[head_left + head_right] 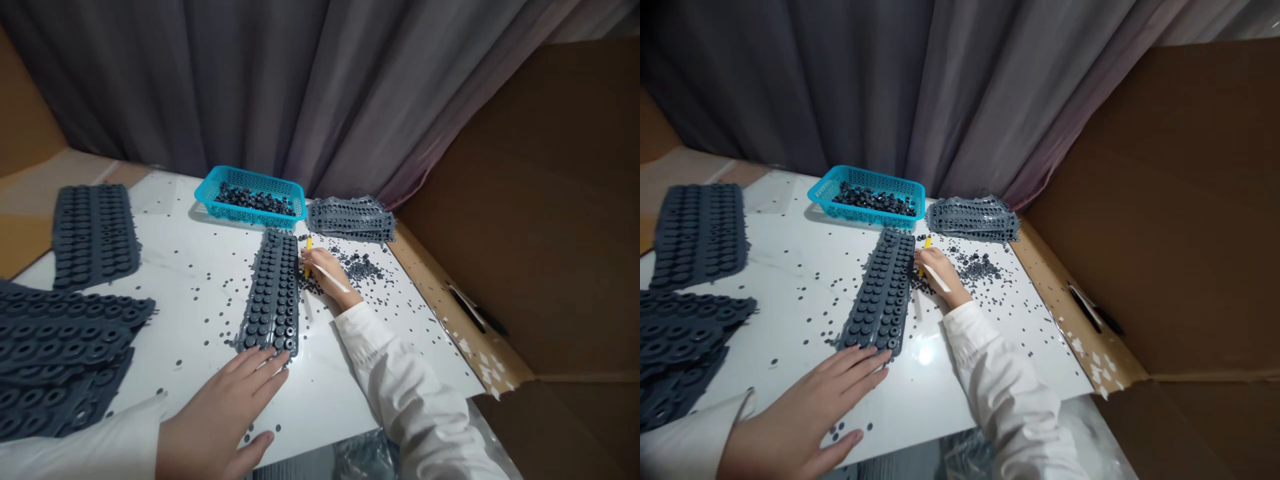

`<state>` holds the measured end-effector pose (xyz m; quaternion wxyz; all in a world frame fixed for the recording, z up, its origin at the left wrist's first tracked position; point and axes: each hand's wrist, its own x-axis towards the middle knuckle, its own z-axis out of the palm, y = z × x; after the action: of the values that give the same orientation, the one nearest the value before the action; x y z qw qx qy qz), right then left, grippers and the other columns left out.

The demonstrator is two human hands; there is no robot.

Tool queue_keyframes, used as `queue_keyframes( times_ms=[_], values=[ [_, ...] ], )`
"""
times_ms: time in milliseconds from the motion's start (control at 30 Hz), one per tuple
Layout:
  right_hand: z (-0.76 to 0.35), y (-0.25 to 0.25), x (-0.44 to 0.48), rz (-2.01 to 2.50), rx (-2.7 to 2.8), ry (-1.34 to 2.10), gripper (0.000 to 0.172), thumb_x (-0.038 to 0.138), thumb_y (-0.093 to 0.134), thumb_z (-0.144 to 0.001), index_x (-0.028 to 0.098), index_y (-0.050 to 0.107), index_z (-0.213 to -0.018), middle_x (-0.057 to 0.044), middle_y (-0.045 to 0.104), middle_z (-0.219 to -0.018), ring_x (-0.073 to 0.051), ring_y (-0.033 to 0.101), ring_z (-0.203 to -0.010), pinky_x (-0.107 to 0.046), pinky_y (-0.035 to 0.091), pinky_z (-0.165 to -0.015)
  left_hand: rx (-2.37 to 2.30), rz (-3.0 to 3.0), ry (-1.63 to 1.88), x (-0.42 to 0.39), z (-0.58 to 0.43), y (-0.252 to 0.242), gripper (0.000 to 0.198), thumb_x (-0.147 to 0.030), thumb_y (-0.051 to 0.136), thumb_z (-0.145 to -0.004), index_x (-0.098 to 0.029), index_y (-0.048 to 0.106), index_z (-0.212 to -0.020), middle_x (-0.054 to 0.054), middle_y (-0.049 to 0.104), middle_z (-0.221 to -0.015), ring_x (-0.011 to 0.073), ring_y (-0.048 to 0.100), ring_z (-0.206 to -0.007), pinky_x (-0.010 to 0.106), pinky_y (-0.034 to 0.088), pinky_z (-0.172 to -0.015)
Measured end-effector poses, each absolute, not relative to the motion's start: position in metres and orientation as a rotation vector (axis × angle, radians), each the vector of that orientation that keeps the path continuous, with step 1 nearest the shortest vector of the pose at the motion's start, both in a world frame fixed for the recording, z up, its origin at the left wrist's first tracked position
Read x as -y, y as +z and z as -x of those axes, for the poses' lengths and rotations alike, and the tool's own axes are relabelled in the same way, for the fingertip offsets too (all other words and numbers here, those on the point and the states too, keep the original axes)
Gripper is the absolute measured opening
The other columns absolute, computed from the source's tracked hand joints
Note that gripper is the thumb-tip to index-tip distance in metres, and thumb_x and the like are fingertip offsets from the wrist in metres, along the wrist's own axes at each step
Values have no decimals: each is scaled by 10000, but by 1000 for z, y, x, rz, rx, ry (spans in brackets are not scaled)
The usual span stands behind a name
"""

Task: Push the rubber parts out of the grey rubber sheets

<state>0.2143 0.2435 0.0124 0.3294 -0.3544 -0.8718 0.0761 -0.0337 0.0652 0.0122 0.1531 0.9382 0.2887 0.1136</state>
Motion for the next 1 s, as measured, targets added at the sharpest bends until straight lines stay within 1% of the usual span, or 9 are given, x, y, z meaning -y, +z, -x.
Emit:
queue_keyframes(
  times_ms=[133,233,367,533,700,800,900,1000],
  values=[
    [-215,9,-238,962,2119,414,135,263,479,-912,213,593,-966,-83,672,-1055,-195,628,-992,-363,502,-852,-838,-2701,266,-65,32,17,659,-237,546,-774,-214,329,-1396,32,292,-1478,288,379,-1288,477,388,-1029],
    [-211,6,-233,920,2067,573,114,263,507,-900,204,602,-925,-91,674,-1049,-191,621,-1031,-363,490,-885,-844,-2693,223,-67,30,21,641,-248,554,-778,-220,354,-1386,27,300,-1471,290,392,-1281,475,397,-1024],
    [-209,6,-233,896,2046,616,108,273,529,-890,203,609,-875,-93,679,-1014,-190,627,-1015,-374,490,-889,-844,-2698,150,-68,28,22,627,-263,556,-780,-209,375,-1378,31,295,-1465,305,398,-1276,489,410,-1011],
    [-211,7,-234,887,2101,526,118,276,510,-900,206,602,-873,-92,680,-1002,-187,625,-997,-374,507,-866,-863,-2708,124,-67,29,21,629,-257,544,-785,-210,366,-1386,31,274,-1467,300,390,-1284,489,410,-1012],
    [-209,9,-240,886,2414,257,175,272,447,-927,198,600,-968,-100,645,-1131,-189,581,-1085,-354,492,-907,-851,-2721,123,-69,29,23,609,-263,544,-784,-203,393,-1371,30,286,-1459,296,401,-1277,480,413,-1012],
    [-208,8,-245,901,2517,146,192,277,446,-927,202,616,-977,-96,642,-1153,-201,587,-1081,-363,477,-923,-846,-2746,136,-70,28,25,595,-268,542,-785,-192,410,-1360,40,305,-1449,297,418,-1266,479,433,-992],
    [-213,7,-252,992,2461,133,176,259,470,-915,206,626,-979,-102,627,-1183,-221,593,-1063,-385,470,-917,-847,-2774,151,-69,28,27,595,-258,547,-776,-190,419,-1353,40,322,-1439,295,436,-1253,471,448,-978],
    [-219,7,-256,1094,2346,139,210,252,440,-922,189,605,-1036,-121,640,-1147,-228,590,-1069,-390,467,-911,-851,-2796,177,-67,29,27,592,-256,554,-775,-194,425,-1349,38,339,-1433,293,452,-1239,462,457,-968]
  ],
)
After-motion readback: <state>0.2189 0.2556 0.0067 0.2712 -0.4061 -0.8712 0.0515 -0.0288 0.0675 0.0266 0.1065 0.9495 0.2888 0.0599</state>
